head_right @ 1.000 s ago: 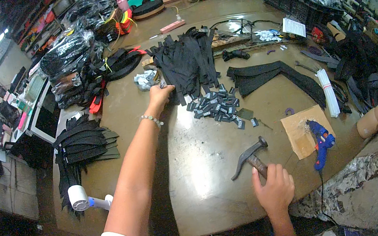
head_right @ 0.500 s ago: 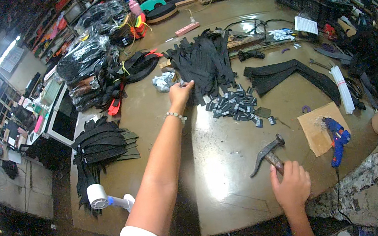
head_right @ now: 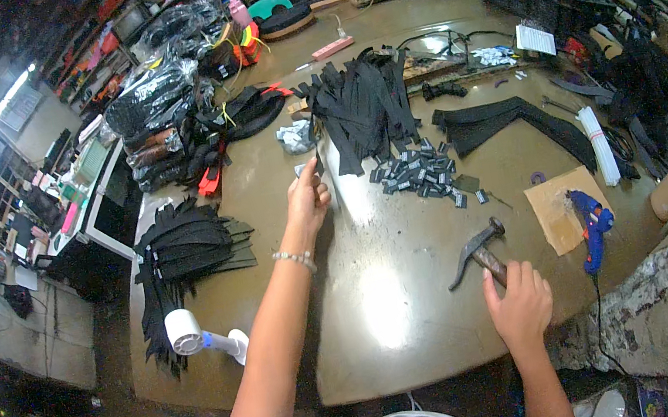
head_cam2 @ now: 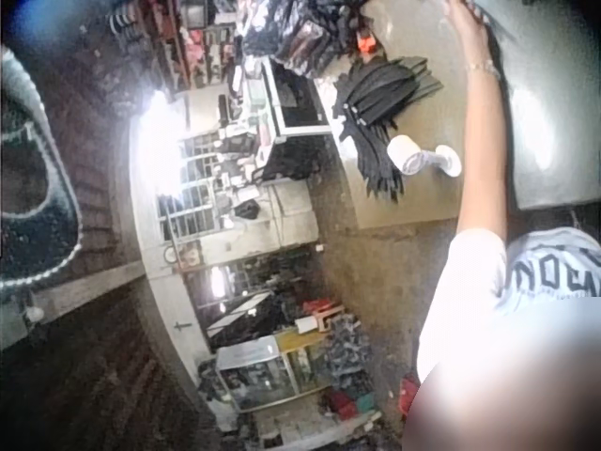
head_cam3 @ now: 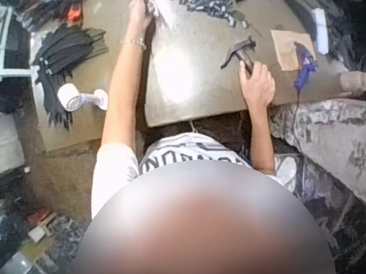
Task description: The person repeatedly assembles black straps by applying hot glue with a glue gun, attaching small rectangular tags, and pressing them into place. The person works one strap at a time, moving completed units aside and picking up new straps from a pile on the table.
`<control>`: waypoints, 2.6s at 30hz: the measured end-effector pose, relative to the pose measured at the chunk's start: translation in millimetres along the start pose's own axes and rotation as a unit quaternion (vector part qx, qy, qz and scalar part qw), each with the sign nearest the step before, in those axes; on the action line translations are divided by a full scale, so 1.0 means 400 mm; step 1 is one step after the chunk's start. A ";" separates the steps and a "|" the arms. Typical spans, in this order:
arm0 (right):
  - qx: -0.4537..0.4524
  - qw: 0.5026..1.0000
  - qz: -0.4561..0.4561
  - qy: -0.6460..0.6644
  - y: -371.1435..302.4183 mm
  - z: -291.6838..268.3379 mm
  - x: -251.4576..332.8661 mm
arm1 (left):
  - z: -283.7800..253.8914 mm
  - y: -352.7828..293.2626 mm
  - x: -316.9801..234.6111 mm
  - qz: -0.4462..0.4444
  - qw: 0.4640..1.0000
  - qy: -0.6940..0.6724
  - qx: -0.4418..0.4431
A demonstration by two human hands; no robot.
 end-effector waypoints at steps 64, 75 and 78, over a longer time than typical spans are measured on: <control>0.353 0.834 -0.271 0.326 -0.018 -0.044 0.359 | -0.095 -0.848 -0.129 0.283 0.688 0.620 0.247; 0.355 0.839 -0.280 0.303 -0.007 0.015 0.414 | -0.098 -0.843 -0.127 0.276 0.693 0.618 0.248; 0.347 0.847 -0.280 0.290 0.027 0.029 0.428 | -0.097 -0.847 -0.128 0.284 0.689 0.620 0.246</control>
Point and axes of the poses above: each hand's wrist, its own y-axis towards the middle knuckle, its own z-axis out of the palm, x = y × z, the point moved 9 cm from there along y, towards the middle knuckle, and after that the axes turned 9 degrees about z, right-handed, at the moved point
